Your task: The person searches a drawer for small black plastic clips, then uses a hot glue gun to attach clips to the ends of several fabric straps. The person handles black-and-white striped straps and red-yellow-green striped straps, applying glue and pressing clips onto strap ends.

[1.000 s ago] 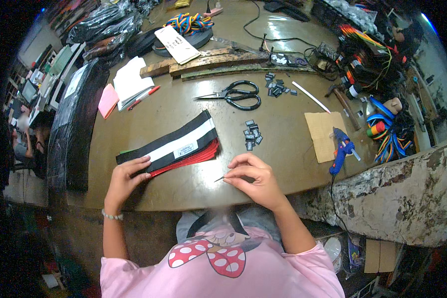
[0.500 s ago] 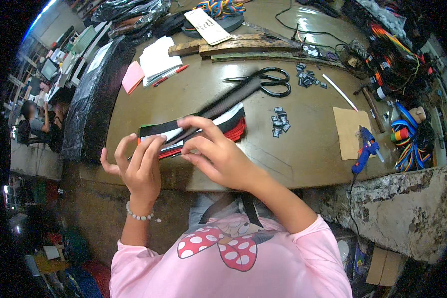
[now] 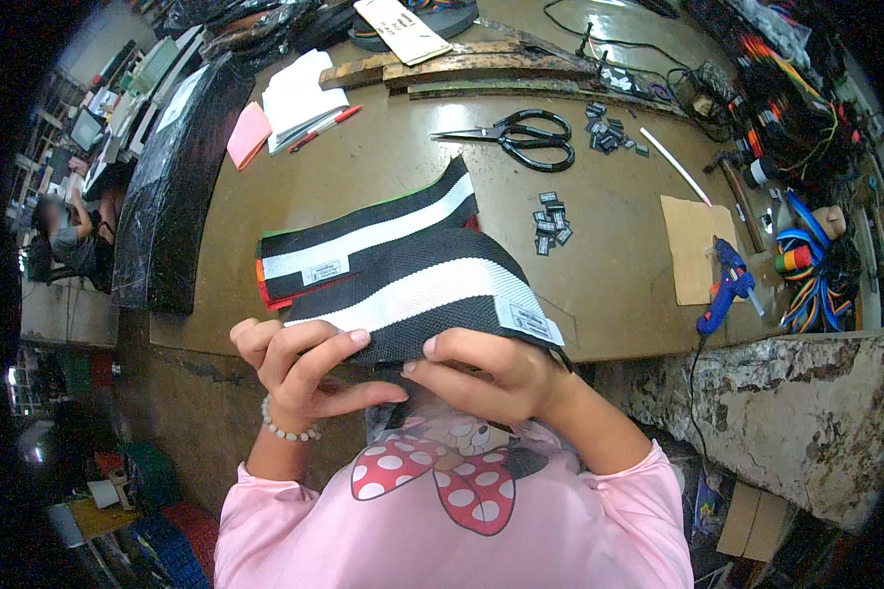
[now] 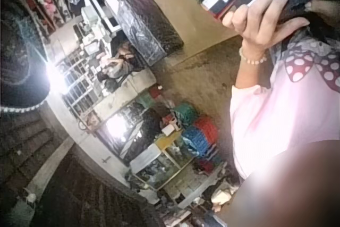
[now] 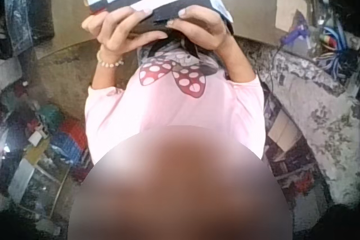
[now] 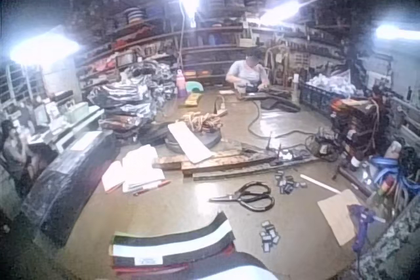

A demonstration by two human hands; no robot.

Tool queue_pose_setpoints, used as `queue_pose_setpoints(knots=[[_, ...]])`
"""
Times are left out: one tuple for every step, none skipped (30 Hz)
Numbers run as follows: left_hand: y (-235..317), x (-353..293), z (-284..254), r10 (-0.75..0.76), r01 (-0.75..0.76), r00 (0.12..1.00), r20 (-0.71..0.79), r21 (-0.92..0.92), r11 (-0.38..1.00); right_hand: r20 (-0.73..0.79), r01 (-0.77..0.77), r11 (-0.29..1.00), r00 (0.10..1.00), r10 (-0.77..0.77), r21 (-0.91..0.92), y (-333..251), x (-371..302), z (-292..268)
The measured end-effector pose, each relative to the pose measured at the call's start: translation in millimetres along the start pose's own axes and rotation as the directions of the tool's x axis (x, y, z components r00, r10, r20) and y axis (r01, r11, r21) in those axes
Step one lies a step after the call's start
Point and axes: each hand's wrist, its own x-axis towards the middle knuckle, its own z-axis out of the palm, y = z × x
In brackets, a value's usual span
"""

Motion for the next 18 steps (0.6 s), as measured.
queue_pose_setpoints(knots=[[2.2, 2.4, 1.9, -0.014, 0.014, 1.000, -0.020, -0.030, 0.999, -0.035, -0.009, 1.000, 0.999, 0.008, -0.026, -0.7, -0.2, -1.4], [3.7, 4.5, 3.4, -0.022, 0.020, 0.999, -0.040, -0.045, 0.999, -0.016, -0.020, 0.999, 1.000, 0.020, -0.026, -1.6, 0.0, -2.4], [5.1, 6.0, 4.9, -0.023, 0.020, 0.998, -0.054, -0.052, 0.998, 0.003, -0.031, 0.999, 1.000, 0.031, -0.026, -2.8, 0.4, -4.0], [6.2, 7.2, 5.8, -0.022, 0.018, 0.997, -0.071, -0.056, 0.998, -0.018, -0.053, 0.999, 0.998, 0.053, -0.003, -4.3, 1.1, -4.5], [7.4, 8.1, 6.2, -0.021, 0.017, 0.998, -0.064, -0.062, 0.998, -0.013, -0.051, 0.997, 0.999, 0.050, -0.054, -5.7, 1.9, -5.7], [8.6, 8.8, 6.2, -0.020, 0.016, 0.998, -0.058, -0.066, 0.998, -0.048, -0.062, 0.995, 0.997, 0.058, -0.079, -7.5, 2.6, -5.6], [9.7, 9.6, 6.0, -0.020, 0.015, 0.998, -0.062, -0.072, 0.997, -0.083, -0.074, 0.992, 0.994, 0.065, -0.105, -8.8, 3.4, -6.1], [10.9, 10.4, 5.8, -0.039, 0.035, 0.998, -0.041, -0.077, 0.996, -0.085, -0.094, 0.988, 0.993, 0.084, -0.123, -10.0, 4.0, -5.9], [11.9, 11.5, 5.7, -0.058, 0.056, 0.998, -0.029, -0.083, 0.995, -0.087, -0.114, 0.983, 0.991, 0.102, -0.141, -10.6, 4.7, -5.9], [12.7, 12.7, 5.7, -0.069, 0.067, 0.997, -0.016, -0.089, 0.994, -0.089, -0.134, 0.978, 0.989, 0.120, -0.160, -11.0, 5.0, -5.7], [13.1, 14.1, 5.9, -0.084, 0.082, 0.996, -0.015, -0.103, 0.991, -0.097, -0.137, 0.976, 0.988, 0.121, -0.169, -11.0, 5.2, -5.3], [13.3, 15.5, 6.2, -0.091, 0.089, 0.996, -0.013, -0.115, 0.989, -0.105, -0.139, 0.974, 0.987, 0.122, -0.177, -10.8, 5.4, -5.2], [13.2, 16.9, 6.6, -0.102, 0.100, 0.995, -0.008, -0.125, 0.987, -0.113, -0.142, 0.972, 0.986, 0.122, -0.186, -10.5, 5.4, -4.8], [13.1, 18.1, 7.0, -0.100, 0.097, 0.995, -0.013, -0.135, 0.986, -0.112, -0.150, 0.971, 0.985, 0.130, -0.188, -10.1, 5.4, -4.6], [12.9, 19.1, 7.5, -0.103, 0.099, 0.995, -0.017, -0.144, 0.985, -0.112, -0.158, 0.969, 0.984, 0.138, -0.190, -9.7, 5.4, -4.2], [12.7, 19.9, 7.8, -0.104, 0.100, 0.994, -0.021, -0.152, 0.983, -0.111, -0.165, 0.967, 0.983, 0.146, -0.192, -9.4, 5.4, -3.9], [12.6, 20.4, 8.0, -0.107, 0.103, 0.994, -0.019, -0.157, 0.982, -0.117, -0.167, 0.966, 0.982, 0.146, -0.196, -9.2, 5.3, -3.6], [12.5, 20.8, 8.1, -0.109, 0.105, 0.994, -0.018, -0.162, 0.981, -0.124, -0.169, 0.965, 0.982, 0.146, -0.200, -9.2, 5.3, -3.2]])
